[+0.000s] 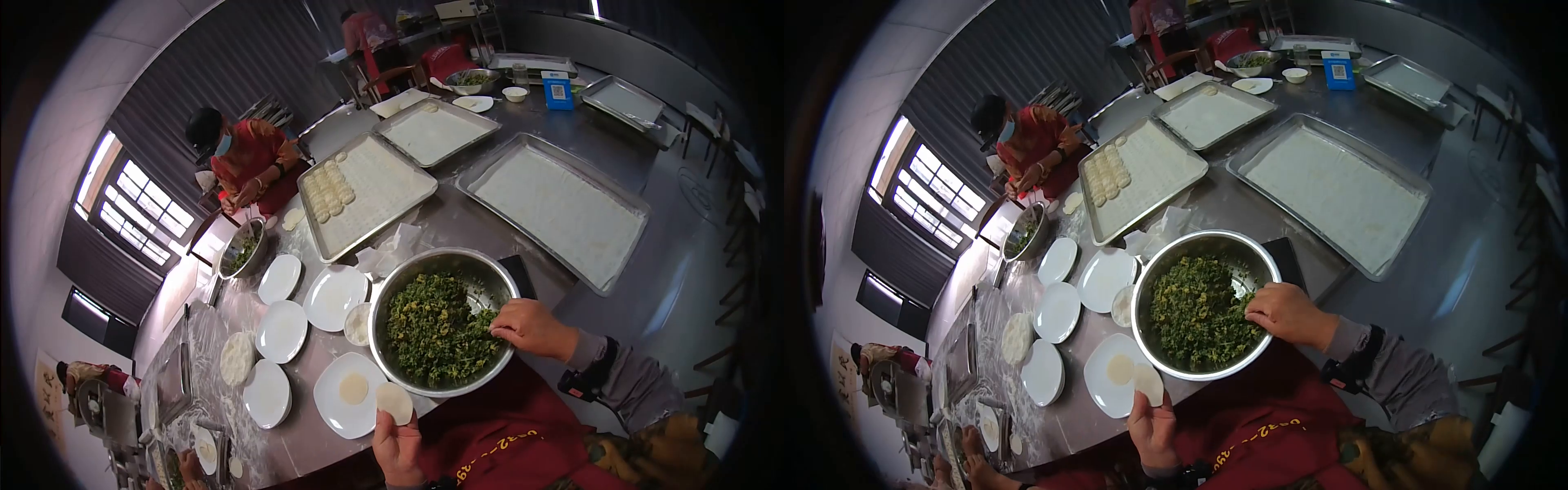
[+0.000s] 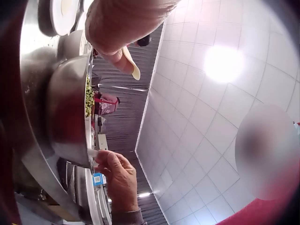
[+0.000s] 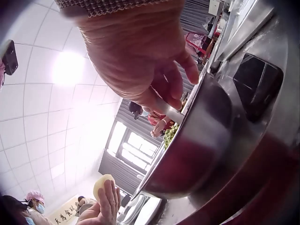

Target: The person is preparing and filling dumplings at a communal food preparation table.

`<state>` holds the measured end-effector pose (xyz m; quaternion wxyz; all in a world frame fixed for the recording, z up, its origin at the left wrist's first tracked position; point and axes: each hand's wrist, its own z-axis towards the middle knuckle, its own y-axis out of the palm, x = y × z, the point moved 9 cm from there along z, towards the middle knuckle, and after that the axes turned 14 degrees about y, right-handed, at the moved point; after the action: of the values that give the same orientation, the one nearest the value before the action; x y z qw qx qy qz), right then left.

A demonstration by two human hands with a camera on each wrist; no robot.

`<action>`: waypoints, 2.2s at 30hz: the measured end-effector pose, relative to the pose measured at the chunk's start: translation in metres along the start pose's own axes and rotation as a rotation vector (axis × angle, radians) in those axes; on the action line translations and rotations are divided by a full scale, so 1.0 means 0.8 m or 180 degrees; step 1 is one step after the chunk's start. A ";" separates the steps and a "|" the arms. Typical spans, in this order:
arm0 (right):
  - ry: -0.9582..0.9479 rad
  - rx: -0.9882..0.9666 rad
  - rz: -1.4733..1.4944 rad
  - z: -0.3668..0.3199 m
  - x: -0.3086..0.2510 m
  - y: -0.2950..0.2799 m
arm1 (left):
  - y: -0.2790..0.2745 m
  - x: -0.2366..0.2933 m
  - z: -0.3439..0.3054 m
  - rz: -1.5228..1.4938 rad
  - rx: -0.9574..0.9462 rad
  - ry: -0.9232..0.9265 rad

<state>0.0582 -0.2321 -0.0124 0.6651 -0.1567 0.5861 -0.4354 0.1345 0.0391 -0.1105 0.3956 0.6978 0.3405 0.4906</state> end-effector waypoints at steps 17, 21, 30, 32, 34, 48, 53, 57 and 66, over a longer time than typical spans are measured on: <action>0.1377 0.0321 0.0669 0.037 0.069 -0.008 | 0.032 -0.016 -0.004 0.0729 -0.0588 -0.0229; 0.1323 0.0307 0.1250 0.039 0.071 0.002 | 0.064 -0.042 -0.009 0.0922 -0.0812 -0.0378; 0.1941 -0.0040 0.2505 0.032 0.095 0.025 | 0.074 -0.072 -0.002 0.0931 -0.0844 -0.0601; 0.2146 -0.0054 0.2682 0.030 0.105 0.029 | 0.073 -0.074 0.002 0.0943 -0.0852 -0.0574; 0.2217 -0.0066 0.2932 0.030 0.110 0.028 | 0.075 -0.075 0.006 0.0965 -0.0895 -0.0538; 0.2036 -0.0063 0.4012 0.000 0.078 0.014 | 0.109 -0.105 0.011 0.0707 -0.1175 -0.0611; 0.0186 0.0398 0.1818 -0.030 -0.007 -0.025 | 0.113 -0.117 0.009 0.0517 -0.1133 -0.0609; -0.1219 0.0636 0.0316 -0.077 -0.068 -0.011 | 0.107 -0.113 0.006 0.0468 -0.0999 -0.0546; -0.1530 0.0499 -0.0092 -0.089 -0.093 -0.015 | 0.096 -0.084 0.009 0.0416 -0.0767 -0.0272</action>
<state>-0.0069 -0.1605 0.0255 0.7892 -0.2120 0.3733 -0.4392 0.1289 -0.0553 -0.0718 0.4579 0.6862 0.2157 0.5225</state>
